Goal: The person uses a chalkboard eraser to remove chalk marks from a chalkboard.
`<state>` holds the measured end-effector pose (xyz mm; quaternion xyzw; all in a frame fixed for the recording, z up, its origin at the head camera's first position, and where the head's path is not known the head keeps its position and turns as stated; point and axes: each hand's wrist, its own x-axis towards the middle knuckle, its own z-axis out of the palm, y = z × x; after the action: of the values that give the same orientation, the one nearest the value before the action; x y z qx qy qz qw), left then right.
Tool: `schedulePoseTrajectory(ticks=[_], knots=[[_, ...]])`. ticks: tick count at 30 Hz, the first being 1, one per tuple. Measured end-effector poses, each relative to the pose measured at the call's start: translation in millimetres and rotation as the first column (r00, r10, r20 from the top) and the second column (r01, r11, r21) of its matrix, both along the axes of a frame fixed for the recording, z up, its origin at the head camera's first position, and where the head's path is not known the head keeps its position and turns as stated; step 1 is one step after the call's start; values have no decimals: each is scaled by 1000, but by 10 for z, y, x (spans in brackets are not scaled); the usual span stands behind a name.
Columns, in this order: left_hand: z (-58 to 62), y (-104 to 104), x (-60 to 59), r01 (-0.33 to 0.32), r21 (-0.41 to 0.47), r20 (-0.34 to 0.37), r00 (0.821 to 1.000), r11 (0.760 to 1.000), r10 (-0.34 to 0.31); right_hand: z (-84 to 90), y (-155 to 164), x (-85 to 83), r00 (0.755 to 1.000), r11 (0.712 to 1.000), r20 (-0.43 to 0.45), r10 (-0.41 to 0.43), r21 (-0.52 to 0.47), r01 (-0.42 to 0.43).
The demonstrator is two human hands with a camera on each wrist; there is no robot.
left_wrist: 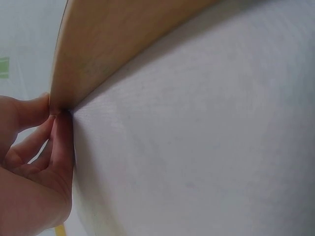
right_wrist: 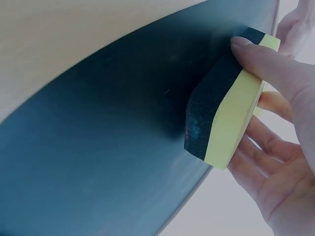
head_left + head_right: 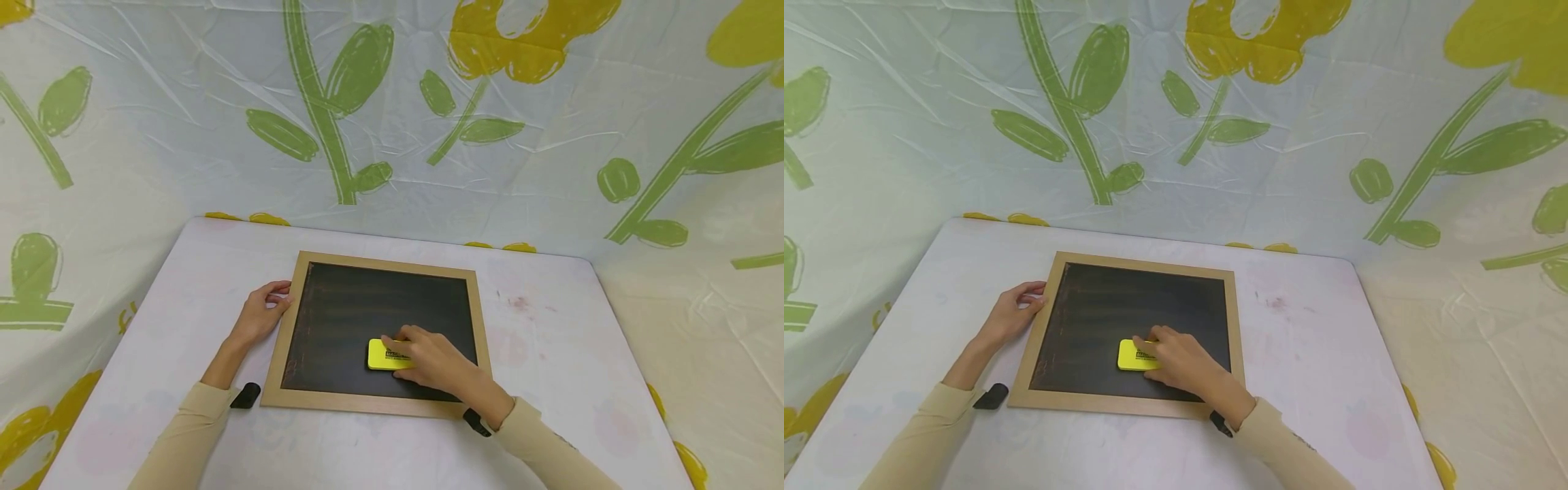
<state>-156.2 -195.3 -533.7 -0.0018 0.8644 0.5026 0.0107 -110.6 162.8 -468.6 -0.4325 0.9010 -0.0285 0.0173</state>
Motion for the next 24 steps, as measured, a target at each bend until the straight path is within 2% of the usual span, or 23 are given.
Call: schedulePoseTrajectory(ticks=[14,24], knots=[[13,-2,1,-7,-9,3,1000,1000,7,0,452,97,997,996,-12,-81,-44,81],[16,4,-3,-4,-5,13,1000,1000,4,-36,588,105,998,993,-4,-66,-103,65]])
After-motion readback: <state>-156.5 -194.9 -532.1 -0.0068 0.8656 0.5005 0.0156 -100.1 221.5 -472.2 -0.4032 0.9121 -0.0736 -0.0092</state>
